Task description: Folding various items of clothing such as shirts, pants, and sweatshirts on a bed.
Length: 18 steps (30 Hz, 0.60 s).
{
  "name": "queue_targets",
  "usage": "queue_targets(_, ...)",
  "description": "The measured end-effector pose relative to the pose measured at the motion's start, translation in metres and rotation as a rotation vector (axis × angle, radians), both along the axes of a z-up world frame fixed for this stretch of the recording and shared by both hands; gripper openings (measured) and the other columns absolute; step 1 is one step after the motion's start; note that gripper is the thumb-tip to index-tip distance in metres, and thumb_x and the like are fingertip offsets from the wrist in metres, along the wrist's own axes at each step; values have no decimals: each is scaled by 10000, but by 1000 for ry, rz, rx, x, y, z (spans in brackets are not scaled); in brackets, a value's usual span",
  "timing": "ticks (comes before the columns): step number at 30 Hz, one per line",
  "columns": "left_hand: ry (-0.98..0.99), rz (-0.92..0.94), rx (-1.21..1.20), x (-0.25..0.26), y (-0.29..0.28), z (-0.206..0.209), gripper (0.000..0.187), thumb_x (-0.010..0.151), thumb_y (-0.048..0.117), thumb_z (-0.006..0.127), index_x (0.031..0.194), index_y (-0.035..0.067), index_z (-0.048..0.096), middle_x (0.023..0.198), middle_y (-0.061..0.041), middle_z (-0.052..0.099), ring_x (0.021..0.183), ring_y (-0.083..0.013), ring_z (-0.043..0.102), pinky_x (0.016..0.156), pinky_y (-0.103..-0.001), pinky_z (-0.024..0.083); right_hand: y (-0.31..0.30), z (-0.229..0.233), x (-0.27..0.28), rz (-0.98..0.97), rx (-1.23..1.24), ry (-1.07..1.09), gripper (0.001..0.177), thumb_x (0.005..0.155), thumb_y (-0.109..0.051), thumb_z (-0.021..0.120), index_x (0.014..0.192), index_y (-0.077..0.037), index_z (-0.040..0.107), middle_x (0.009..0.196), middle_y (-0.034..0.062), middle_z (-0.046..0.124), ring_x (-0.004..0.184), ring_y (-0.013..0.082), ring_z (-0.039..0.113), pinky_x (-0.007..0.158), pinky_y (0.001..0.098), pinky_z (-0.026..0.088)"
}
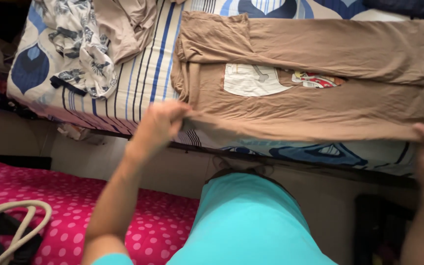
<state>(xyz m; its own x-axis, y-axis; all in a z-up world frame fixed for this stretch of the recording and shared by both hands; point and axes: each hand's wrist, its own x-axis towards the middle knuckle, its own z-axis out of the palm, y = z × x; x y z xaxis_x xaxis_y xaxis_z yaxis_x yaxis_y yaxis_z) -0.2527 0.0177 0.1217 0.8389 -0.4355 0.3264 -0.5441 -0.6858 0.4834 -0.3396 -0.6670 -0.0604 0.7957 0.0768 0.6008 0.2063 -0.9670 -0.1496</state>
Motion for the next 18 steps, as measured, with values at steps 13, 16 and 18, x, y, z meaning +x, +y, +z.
queue_targets(13,378,111,-199,224,15,-51,283,832,215,859,1063,69,784,918,-108,772,827,-176,707,718,-339,567,12,49,179,-37,152,247,209,1081,-167,749,1229,-35,683,1180,156,716,1077,284,688,997,396,554)
queue_targets(16,24,153,-82,223,11,-76,488,808,283,876,1185,39,686,1059,-163,760,947,-277,748,840,-378,576,96,92,169,-134,-276,21,331,903,-146,815,1211,-63,727,1235,161,715,1170,356,668,1054,440,531)
queue_targets(18,-165,56,-76,208,14,-78,517,862,177,805,1336,52,640,1274,-229,695,1196,-408,650,1056,-445,509,148,92,161,-24,-33,-113,299,903,27,646,1189,-53,689,1268,126,650,1230,298,632,1155,400,531)
